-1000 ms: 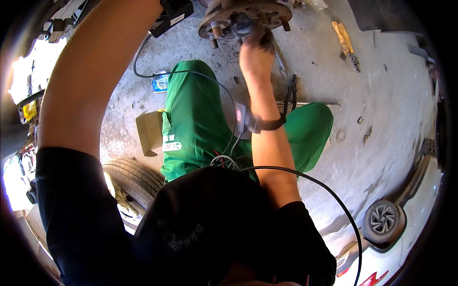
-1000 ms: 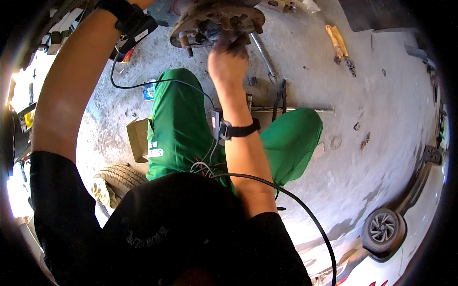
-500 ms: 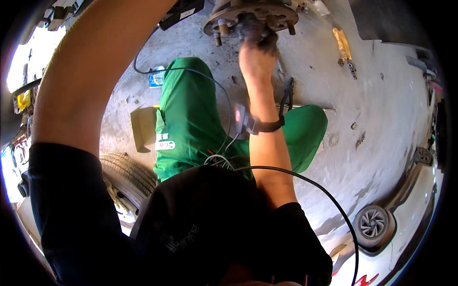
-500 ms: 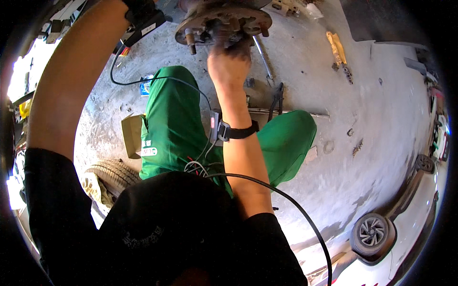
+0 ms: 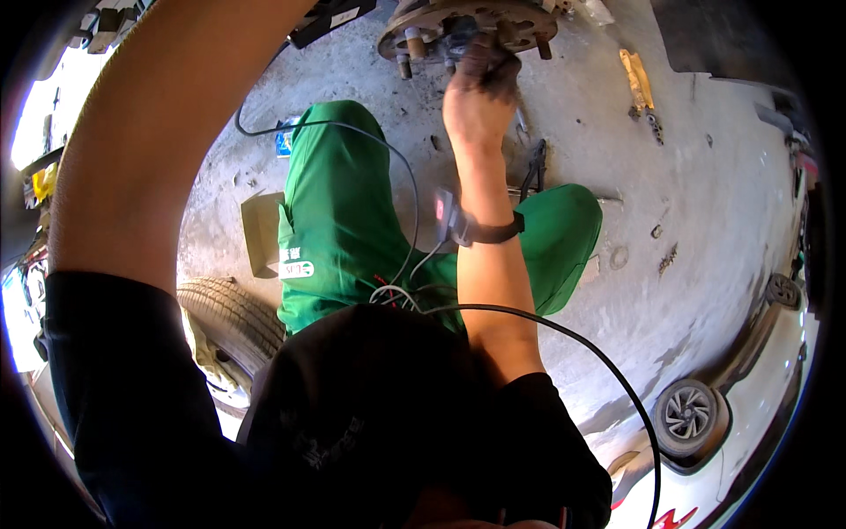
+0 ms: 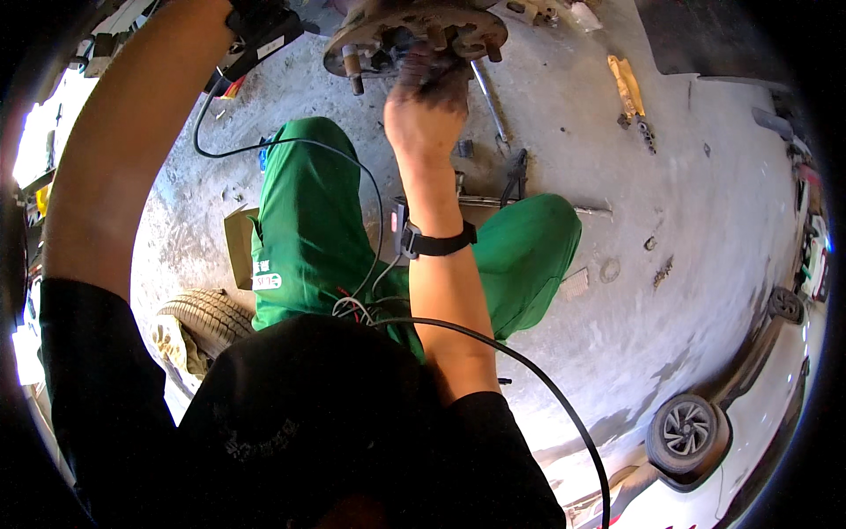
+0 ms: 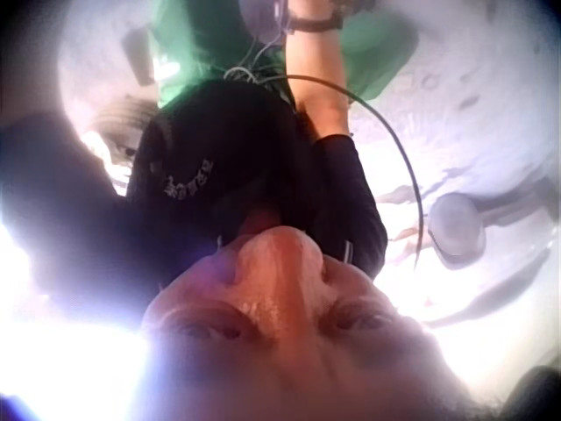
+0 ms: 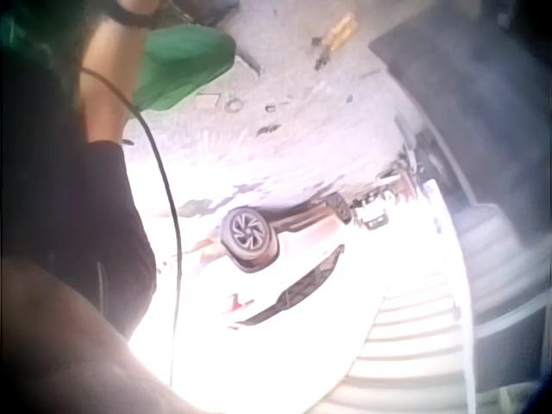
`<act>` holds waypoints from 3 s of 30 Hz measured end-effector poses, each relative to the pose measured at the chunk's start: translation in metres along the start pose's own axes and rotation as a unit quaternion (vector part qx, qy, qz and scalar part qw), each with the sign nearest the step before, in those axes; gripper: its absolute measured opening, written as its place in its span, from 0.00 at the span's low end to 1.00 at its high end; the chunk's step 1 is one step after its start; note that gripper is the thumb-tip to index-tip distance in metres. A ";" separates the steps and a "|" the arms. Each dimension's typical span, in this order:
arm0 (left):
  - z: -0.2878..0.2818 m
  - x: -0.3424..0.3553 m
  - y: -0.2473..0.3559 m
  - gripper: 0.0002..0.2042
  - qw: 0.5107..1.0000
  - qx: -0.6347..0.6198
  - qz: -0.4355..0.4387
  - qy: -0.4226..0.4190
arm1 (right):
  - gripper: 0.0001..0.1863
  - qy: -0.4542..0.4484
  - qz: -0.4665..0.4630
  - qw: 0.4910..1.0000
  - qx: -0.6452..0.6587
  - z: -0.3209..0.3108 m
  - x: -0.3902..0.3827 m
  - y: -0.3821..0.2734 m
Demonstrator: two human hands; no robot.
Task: The person uses pliers and a screwdriver to work on a wheel hub assembly, then walks across the shop to retrieve a hammer and uses it to strike a chisel against the brake rotor.
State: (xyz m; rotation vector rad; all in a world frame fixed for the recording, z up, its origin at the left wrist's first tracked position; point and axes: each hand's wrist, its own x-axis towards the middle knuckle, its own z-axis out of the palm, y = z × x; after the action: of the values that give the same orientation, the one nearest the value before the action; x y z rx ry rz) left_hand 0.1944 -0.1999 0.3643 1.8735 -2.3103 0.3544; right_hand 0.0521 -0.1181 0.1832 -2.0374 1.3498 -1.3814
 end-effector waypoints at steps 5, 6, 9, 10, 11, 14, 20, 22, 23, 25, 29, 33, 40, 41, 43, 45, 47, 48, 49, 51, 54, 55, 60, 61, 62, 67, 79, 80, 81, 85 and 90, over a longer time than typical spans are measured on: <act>0.005 0.007 0.007 0.22 1.000 0.003 0.004 -0.002 | 0.16 0.170 -0.031 0.985 -0.022 0.038 0.005 0.014; 0.005 0.009 0.010 0.22 1.000 0.007 0.007 -0.005 | 0.13 0.069 0.185 0.974 0.106 0.042 0.000 0.022; 0.002 -0.008 -0.002 0.22 0.999 -0.032 0.004 0.013 | 0.12 -0.084 0.663 0.548 0.503 -0.002 0.026 -0.017; 0.000 -0.007 -0.001 0.22 0.999 -0.031 0.006 0.016 | 0.14 -0.159 0.632 0.594 0.472 -0.003 0.021 -0.015; -0.003 -0.007 0.000 0.22 1.000 -0.025 0.007 0.007 | 0.17 -0.232 0.594 0.635 0.436 -0.005 0.017 -0.014; -0.005 -0.003 0.005 0.22 1.000 -0.014 -0.003 -0.002 | 0.17 -0.047 0.058 0.997 0.022 0.012 -0.011 0.004; -0.013 -0.011 0.003 0.21 1.000 -0.004 -0.012 -0.008 | 0.19 -0.003 -0.022 0.985 -0.173 0.026 -0.012 -0.027; -0.014 -0.008 0.006 0.21 1.000 0.000 -0.014 -0.015 | 0.20 -0.024 -0.009 0.963 -0.268 0.029 -0.013 -0.021; -0.013 -0.005 0.008 0.20 1.000 -0.003 -0.007 -0.020 | 0.16 -0.070 0.190 0.978 -0.048 0.032 -0.008 -0.008; -0.005 0.004 0.008 0.19 1.000 -0.005 0.006 -0.020 | 0.16 -0.101 0.367 0.907 0.177 0.035 -0.011 0.026; 0.005 0.002 0.003 0.16 1.000 -0.021 0.006 -0.004 | 0.10 -0.122 -0.195 0.943 -0.241 -0.018 -0.012 0.025; -0.006 0.017 0.004 0.16 0.999 -0.026 0.029 -0.023 | 0.15 0.083 -0.240 0.939 -0.233 -0.060 0.028 0.007; 0.007 -0.002 0.004 0.16 0.958 -0.189 -0.050 0.211 | 0.17 -0.006 -0.218 0.961 -0.170 -0.037 0.076 -0.007; 0.009 -0.012 0.000 0.15 0.912 -0.243 -0.071 0.322 | 0.17 -0.006 -0.225 0.961 -0.162 -0.030 0.077 -0.005; -0.008 -0.044 0.006 0.11 0.885 -0.313 -0.093 0.332 | 0.15 0.054 -0.230 0.963 -0.133 -0.027 0.077 0.005; -0.016 -0.089 0.014 0.12 0.876 -0.323 -0.121 0.336 | 0.14 0.008 -0.172 0.976 -0.131 -0.022 0.074 0.026; -0.007 -0.117 0.017 0.14 0.857 -0.349 -0.160 0.344 | 0.12 -0.033 -0.110 0.984 -0.140 -0.014 0.065 0.057; 0.003 -0.128 0.010 0.12 0.900 -0.253 -0.148 0.322 | 0.10 0.028 -0.135 0.978 -0.155 -0.002 0.059 0.072; 0.011 -0.142 0.009 0.11 0.905 -0.247 -0.173 0.300 | 0.08 0.087 -0.161 0.969 -0.166 0.010 0.049 0.084; 0.024 -0.164 0.023 0.11 0.872 -0.336 -0.244 0.259 | 0.16 0.037 0.014 0.997 -0.063 0.024 0.020 0.097; 0.038 -0.180 0.047 0.16 0.865 -0.358 -0.281 0.209 | 0.21 -0.009 0.154 0.987 -0.038 0.062 -0.023 0.139; 0.048 -0.200 0.042 0.17 0.868 -0.339 -0.312 0.184 | 0.22 -0.104 0.275 0.956 0.023 0.064 -0.043 0.103; 0.073 -0.196 0.059 0.24 0.861 -0.354 -0.328 0.162 | 0.24 -0.185 0.392 0.899 0.060 -0.020 -0.044 0.051; 0.077 -0.190 0.061 0.26 0.861 -0.354 -0.331 0.152 | 0.24 -0.164 0.362 0.917 0.041 -0.028 -0.039 0.046; 0.080 -0.186 0.061 0.27 0.869 -0.350 -0.318 0.148 | 0.23 -0.171 0.128 0.975 -0.068 -0.034 -0.022 0.028; 0.074 -0.169 0.075 0.27 0.883 -0.323 -0.318 0.124 | 0.23 -0.109 -0.241 0.900 -0.347 0.004 0.006 0.013; 0.057 -0.177 0.069 0.31 0.886 -0.316 -0.338 0.024 | 0.25 0.049 -0.089 0.963 -0.250 0.060 -0.001 0.006; 0.054 -0.176 0.069 0.33 0.887 -0.323 -0.329 0.022 | 0.26 0.073 -0.056 0.983 -0.160 0.058 0.000 0.008; 0.049 -0.177 0.066 0.35 0.888 -0.325 -0.325 0.021 | 0.25 0.087 -0.056 0.979 -0.174 0.060 0.002 0.003; 0.043 -0.174 0.063 0.39 0.882 -0.345 -0.315 -0.065 | 0.25 0.012 -0.065 0.972 -0.224 0.038 0.001 0.001; 0.045 -0.176 0.062 0.39 0.904 -0.312 -0.293 -0.015 | 0.23 0.025 -0.095 0.969 -0.227 0.045 0.003 -0.004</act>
State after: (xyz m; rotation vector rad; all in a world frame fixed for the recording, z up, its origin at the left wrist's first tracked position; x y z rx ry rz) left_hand 0.1729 -0.0343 0.2695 2.0558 -1.4719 -0.4386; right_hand 0.0932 -0.1289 0.1665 -2.4948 1.6517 -1.2947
